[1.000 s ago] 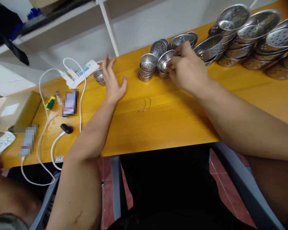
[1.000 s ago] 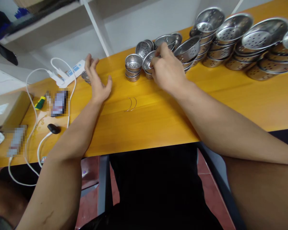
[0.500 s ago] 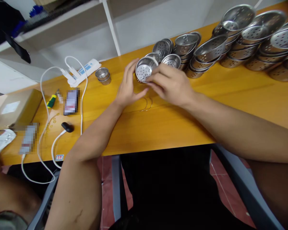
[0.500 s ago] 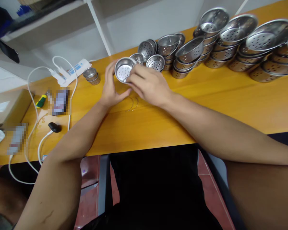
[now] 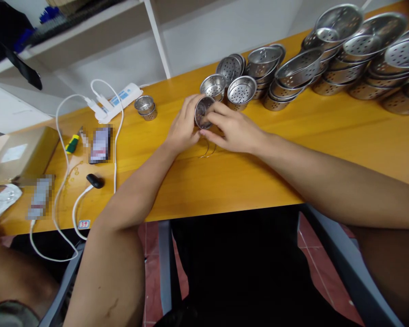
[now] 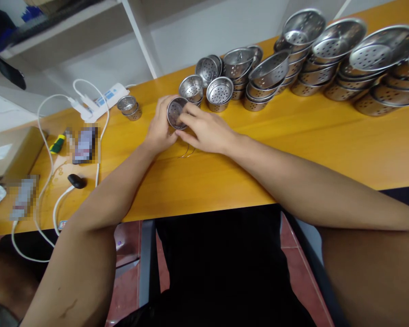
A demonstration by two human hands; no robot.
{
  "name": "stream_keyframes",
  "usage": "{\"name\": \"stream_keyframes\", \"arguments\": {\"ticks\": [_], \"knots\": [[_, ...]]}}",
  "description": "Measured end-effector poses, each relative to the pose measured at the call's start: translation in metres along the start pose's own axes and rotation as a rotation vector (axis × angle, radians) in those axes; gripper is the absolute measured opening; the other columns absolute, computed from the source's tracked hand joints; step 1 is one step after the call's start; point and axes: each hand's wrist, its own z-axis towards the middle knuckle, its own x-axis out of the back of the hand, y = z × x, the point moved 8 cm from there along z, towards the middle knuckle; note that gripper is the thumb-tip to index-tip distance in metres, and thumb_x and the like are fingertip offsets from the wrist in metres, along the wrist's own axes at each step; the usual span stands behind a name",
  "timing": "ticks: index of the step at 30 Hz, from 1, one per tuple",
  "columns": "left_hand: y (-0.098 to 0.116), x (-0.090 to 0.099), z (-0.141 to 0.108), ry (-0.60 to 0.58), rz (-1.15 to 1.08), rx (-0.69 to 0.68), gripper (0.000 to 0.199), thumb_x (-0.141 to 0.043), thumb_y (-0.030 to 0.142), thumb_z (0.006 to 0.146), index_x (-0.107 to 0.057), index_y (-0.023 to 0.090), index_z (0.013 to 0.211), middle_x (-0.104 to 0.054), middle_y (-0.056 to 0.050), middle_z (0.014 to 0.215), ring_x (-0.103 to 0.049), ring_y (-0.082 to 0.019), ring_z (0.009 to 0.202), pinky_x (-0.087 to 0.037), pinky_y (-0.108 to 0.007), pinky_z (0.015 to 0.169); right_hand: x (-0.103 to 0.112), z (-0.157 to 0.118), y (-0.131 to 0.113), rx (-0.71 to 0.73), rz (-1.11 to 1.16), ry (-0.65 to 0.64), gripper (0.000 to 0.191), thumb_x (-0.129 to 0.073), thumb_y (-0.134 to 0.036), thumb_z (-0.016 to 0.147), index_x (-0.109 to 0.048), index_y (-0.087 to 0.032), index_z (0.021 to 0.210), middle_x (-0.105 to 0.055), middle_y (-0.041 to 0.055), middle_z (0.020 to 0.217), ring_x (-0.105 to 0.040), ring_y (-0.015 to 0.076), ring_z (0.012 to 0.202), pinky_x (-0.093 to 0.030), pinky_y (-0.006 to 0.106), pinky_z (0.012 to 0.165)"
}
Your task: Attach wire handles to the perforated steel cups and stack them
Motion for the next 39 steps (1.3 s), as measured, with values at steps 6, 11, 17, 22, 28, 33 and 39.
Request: {"name": "stream_keyframes", "arguments": {"ticks": [6, 11, 17, 22, 28, 33, 39], "knots": [[0.004, 0.0, 0.0, -0.035, 0.097, 0.021, 0.075, -0.067, 0.058, 0.112, -0.033, 0.041, 0.177, -0.058, -0.008, 0.18, -0.061, -0.034, 0.172, -0.053, -0.062, 0.147, 0.008, 0.003, -0.003, 0.023, 0.071, 0.078, 0.043, -0.055, -0.065, 0.125, -0.072, -0.026, 0.119, -0.073, 0.0138, 0.129, -0.072, 0.0332, 0.107, -0.062, 0.05, 0.099], [0.014, -0.001, 0.001, -0.034, 0.125, -0.065, 0.07, -0.06, 0.05, 0.117, -0.031, 0.028, 0.178, -0.058, -0.019, 0.177, -0.061, -0.036, 0.171, -0.056, -0.063, 0.145, 0.011, 0.009, -0.001, 0.007, 0.179, 0.115, 0.041, -0.063, -0.061, 0.121, -0.061, -0.027, 0.099, -0.071, 0.0096, 0.106, -0.066, 0.0306, 0.099, -0.056, 0.048, 0.093], [0.01, -0.003, 0.002, -0.018, 0.136, -0.106, 0.081, -0.064, 0.038, 0.108, -0.024, 0.031, 0.178, -0.056, -0.018, 0.176, -0.062, -0.037, 0.168, -0.059, -0.063, 0.141, 0.014, 0.01, 0.001, -0.075, 0.241, 0.159, 0.051, -0.071, -0.062, 0.118, -0.056, -0.026, 0.086, -0.065, 0.0072, 0.096, -0.058, 0.0253, 0.087, -0.052, 0.046, 0.084], [0.007, -0.003, 0.001, 0.006, 0.119, -0.076, 0.071, -0.053, 0.059, 0.12, -0.028, 0.027, 0.178, -0.057, -0.02, 0.176, -0.061, -0.036, 0.168, -0.057, -0.062, 0.142, 0.013, 0.01, 0.004, -0.119, 0.298, 0.193, 0.056, -0.073, -0.069, 0.117, -0.059, -0.026, 0.083, -0.062, 0.0074, 0.095, -0.057, 0.0258, 0.085, -0.054, 0.049, 0.083], [-0.001, -0.005, 0.0, 0.052, 0.051, -0.091, 0.078, -0.045, 0.078, 0.118, -0.027, 0.033, 0.179, -0.057, -0.018, 0.174, -0.063, -0.039, 0.166, -0.057, -0.066, 0.138, 0.016, 0.011, 0.012, -0.155, 0.367, 0.211, 0.064, -0.074, -0.088, 0.11, -0.07, -0.029, 0.088, -0.064, 0.0077, 0.093, -0.059, 0.0276, 0.086, -0.06, 0.051, 0.084], [-0.002, 0.002, 0.0, 0.149, 0.053, -0.102, 0.081, -0.055, 0.085, 0.114, -0.033, 0.036, 0.173, -0.06, -0.017, 0.164, -0.066, -0.038, 0.158, -0.058, -0.066, 0.134, 0.03, 0.01, 0.004, -0.019, 0.49, 0.185, 0.061, -0.075, -0.087, 0.111, -0.075, -0.029, 0.092, -0.071, 0.0077, 0.097, -0.064, 0.0275, 0.091, -0.059, 0.049, 0.089], [-0.05, 0.062, -0.014, 0.496, 0.235, 0.168, 0.097, -0.067, 0.104, 0.096, -0.048, 0.033, 0.16, -0.057, -0.017, 0.153, -0.058, -0.041, 0.158, -0.039, -0.075, 0.147, 0.015, 0.001, -0.02, 0.176, 0.484, -0.113, 0.037, -0.076, -0.058, 0.12, -0.084, -0.024, 0.106, -0.073, 0.0063, 0.104, -0.067, 0.0207, 0.088, -0.054, 0.037, 0.082]]}}
